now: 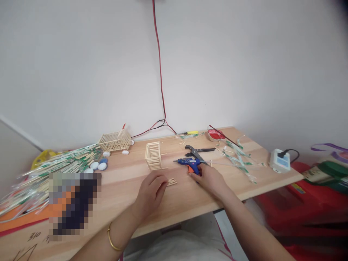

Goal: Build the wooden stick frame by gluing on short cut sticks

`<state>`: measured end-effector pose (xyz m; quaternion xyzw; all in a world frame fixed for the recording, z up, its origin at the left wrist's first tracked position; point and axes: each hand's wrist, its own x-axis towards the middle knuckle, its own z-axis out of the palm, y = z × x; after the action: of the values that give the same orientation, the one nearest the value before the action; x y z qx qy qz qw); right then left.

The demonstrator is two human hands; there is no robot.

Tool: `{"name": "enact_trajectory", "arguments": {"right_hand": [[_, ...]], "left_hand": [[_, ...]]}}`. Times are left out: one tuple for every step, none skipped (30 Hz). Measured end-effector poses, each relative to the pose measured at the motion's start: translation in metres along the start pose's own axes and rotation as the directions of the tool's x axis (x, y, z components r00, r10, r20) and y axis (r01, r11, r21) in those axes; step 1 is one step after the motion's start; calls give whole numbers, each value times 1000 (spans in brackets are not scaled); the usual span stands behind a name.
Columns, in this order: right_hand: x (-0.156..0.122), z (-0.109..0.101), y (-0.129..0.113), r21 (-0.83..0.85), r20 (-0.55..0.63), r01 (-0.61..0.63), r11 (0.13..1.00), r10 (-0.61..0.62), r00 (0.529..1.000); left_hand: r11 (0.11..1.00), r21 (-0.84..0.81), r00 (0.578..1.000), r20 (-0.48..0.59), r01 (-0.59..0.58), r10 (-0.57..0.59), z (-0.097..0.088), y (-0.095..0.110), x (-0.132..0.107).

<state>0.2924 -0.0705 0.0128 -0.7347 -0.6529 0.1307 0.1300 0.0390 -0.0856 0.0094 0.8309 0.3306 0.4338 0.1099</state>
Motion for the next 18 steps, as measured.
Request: {"name": "enact_trajectory", "arguments": {"right_hand": [[2, 1, -1, -10, 8, -16, 1000, 16, 1000], [4, 2, -1, -4, 17, -32, 999, 32, 999], [5, 2, -1, 20, 27, -50, 999, 49, 998], [5, 2, 0, 60, 38, -65, 996, 62, 997], [5, 2, 0, 110, 50, -73, 991, 67, 996], [5, 2, 1, 164, 60, -74, 984, 65, 996], [5, 2, 1, 212, 67, -70, 975, 56, 996], [4, 2, 2, 243, 70, -62, 968, 47, 996], [4, 2, 3, 253, 69, -54, 966, 37, 997], [4, 2, 4, 248, 66, -45, 968, 29, 997], [4, 3, 6, 238, 60, -35, 971, 22, 998], [4, 3, 7, 228, 57, -28, 973, 15, 998], [4, 4, 8, 221, 59, -25, 975, 12, 998], [4, 4, 9, 222, 63, -25, 975, 12, 998], [4, 4, 9, 234, 66, -27, 972, 12, 998], [3, 5, 10, 260, 64, -23, 965, 7, 998], [2, 4, 11, 303, 61, -15, 953, -4, 998], [-1, 3, 11, 363, 59, 1, 932, -24, 998]], "left_hand": [[1000, 6, 1000, -2, -1, 1, 0, 0, 0], [1000, 11, 1000, -7, -4, 4, -1, -1, 0], [1000, 13, 1000, -13, -9, 9, -1, -1, 0], [1000, 12, 1000, -20, -14, 15, -2, -1, 0], [1000, 13, 999, -32, -18, 18, -2, -1, 1], [1000, 16, 999, -43, -18, 19, -2, 0, 1], [1000, 26, 998, -55, -14, 15, -3, 0, 1], [999, 40, 998, -69, -8, 10, -3, 0, 2], [998, 56, 996, -87, 0, 5, -4, 0, 2], [997, 76, 994, -105, 7, 1, -5, 0, 3], [995, 96, 992, -123, 13, -1, -7, -1, 4], [993, 112, 990, -144, 22, -6, -9, -2, 5], [992, 122, 986, -166, 36, -15, -12, -3, 6], [991, 124, 982, -185, 57, -33, -16, -3, 8], [989, 117, 978, -199, 85, -61, -19, -3, 10], [988, 97, 974, -203, 121, -99, -23, -3, 12], [985, 67, 969, -201, 159, -143, -26, -2, 14], [980, 32, 964, -190, 195, -186, -29, 0, 16]]}}
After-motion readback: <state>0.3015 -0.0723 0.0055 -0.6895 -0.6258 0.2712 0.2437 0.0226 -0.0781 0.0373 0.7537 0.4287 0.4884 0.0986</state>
